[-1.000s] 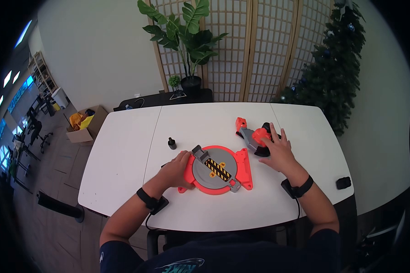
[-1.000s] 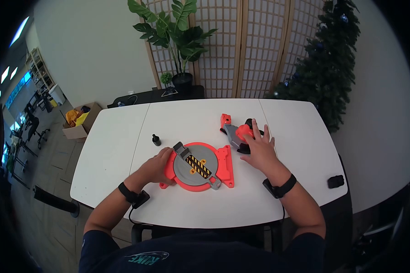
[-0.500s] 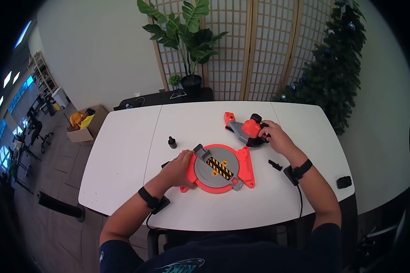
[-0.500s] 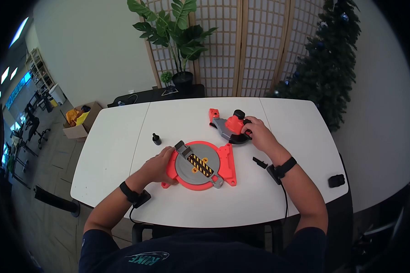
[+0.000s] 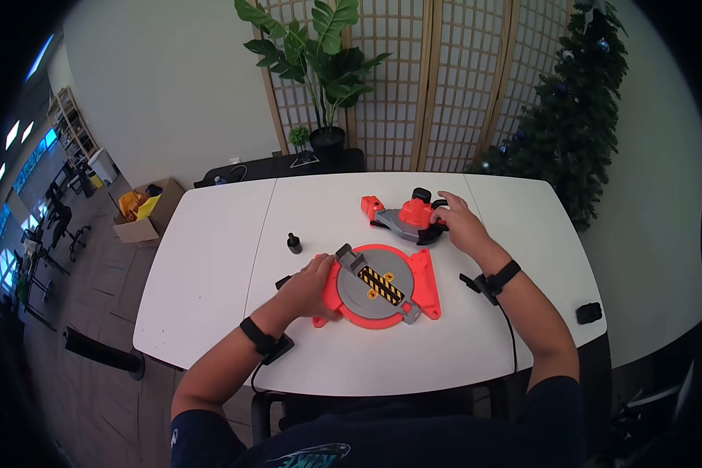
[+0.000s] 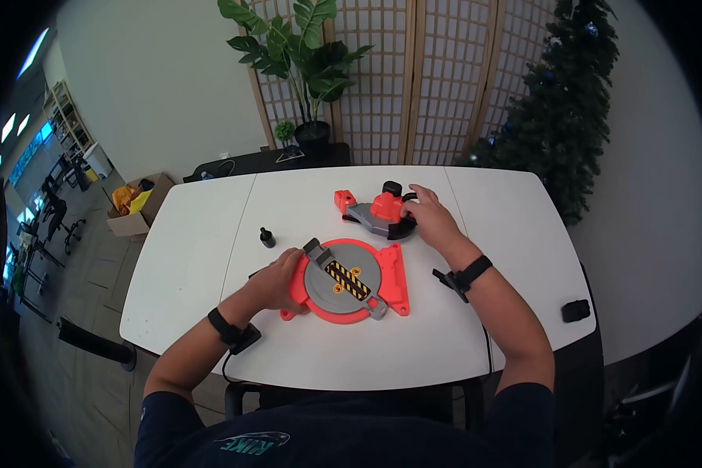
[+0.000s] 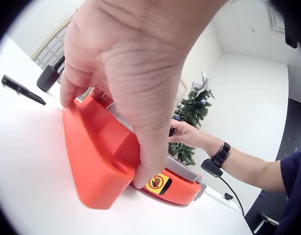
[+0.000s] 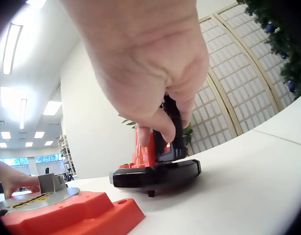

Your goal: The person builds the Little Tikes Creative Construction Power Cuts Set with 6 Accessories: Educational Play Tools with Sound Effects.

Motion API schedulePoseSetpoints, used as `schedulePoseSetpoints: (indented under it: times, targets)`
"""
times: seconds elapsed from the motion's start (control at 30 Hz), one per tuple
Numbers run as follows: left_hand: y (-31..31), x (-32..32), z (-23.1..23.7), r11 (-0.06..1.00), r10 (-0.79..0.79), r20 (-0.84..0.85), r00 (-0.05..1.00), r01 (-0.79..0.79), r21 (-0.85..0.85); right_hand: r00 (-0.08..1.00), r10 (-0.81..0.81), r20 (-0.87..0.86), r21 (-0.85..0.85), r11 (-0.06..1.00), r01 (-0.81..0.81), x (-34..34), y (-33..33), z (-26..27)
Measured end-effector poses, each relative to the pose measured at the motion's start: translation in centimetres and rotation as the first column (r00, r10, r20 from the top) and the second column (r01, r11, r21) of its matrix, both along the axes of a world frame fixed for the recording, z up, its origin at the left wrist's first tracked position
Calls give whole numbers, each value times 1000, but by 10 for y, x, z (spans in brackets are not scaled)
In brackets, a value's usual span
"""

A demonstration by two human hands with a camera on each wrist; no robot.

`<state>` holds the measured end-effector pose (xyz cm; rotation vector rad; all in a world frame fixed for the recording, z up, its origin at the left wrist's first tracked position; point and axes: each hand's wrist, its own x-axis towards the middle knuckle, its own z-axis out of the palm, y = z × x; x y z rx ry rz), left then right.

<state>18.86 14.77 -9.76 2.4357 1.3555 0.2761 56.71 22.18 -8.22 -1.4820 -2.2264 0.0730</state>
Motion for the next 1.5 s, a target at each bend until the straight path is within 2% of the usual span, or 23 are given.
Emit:
schedulePoseSetpoints:
  times: [0.03,0.1,0.13,0.2,0.23,0.27,0.33,0.37,0.47,0.6,0.7,0.77,0.8,0.87,0.9,0.97,1.17,1.3,1.37,1.5]
  targets:
    - [-1,1,3,1000,4,-1,1000,-4,-10,1000,0,0,-1,1000,0,-7,-6,3]
    - [-1,2,5,1000,7,-2,1000,-7,-20,985,-31,167,260,965,-14,-26,-25,15]
    - [-2,3,5,1000,12,-4,1000,-13,-16,986,-32,167,260,966,-13,-33,-34,21]
    - [-2,3,3,1000,19,-6,1000,-19,-14,993,71,98,16,997,-73,-42,-46,27]
    - [-1,3,2,1000,25,-13,1000,-25,-3,989,99,106,-53,994,-93,-44,-47,25]
    - [-1,4,1,1000,30,-20,999,-30,8,990,99,105,-53,994,-94,-44,-50,23]
    - [0,6,2,999,45,-33,998,-46,-12,977,136,163,-389,919,-63,-47,-59,24]
    - [0,7,2,998,60,-46,997,-62,-32,957,176,230,-434,899,-62,-47,-62,19]
    - [2,9,-2,993,105,-86,991,-109,-41,929,265,259,-418,898,-139,-48,-72,22]
    - [5,11,-1,991,104,-100,990,-112,-71,906,296,303,-440,887,-143,-48,-72,13]
    - [8,11,-5,997,71,-111,991,-75,-33,920,284,270,-443,885,-143,-47,-72,11]
    - [10,11,-5,998,38,-224,974,-25,59,884,311,350,-416,897,-151,-45,-71,9]
    - [13,12,-2,998,37,-223,974,-25,60,884,310,350,-416,897,-150,-45,-71,10]
    - [18,15,5,997,46,-120,992,-53,-55,895,303,329,-398,904,-159,-44,-72,11]
    - [19,16,9,997,45,-120,992,-52,-54,895,302,329,-397,904,-159,-45,-74,13]
    - [20,19,15,979,114,136,984,-88,-184,897,294,329,-373,913,-163,-45,-76,17]
    - [30,32,19,993,105,133,986,-96,-68,912,282,298,-336,925,-176,-42,-73,12]
    - [42,43,18,988,146,104,984,-140,-66,905,282,318,-333,927,-172,-43,-74,15]
    - [42,51,25,982,182,1,983,-181,-45,912,271,307,-301,937,-177,-41,-73,12]
    - [48,56,24,978,208,-21,978,-208,-8,902,265,342,-278,945,-172,-42,-73,7]
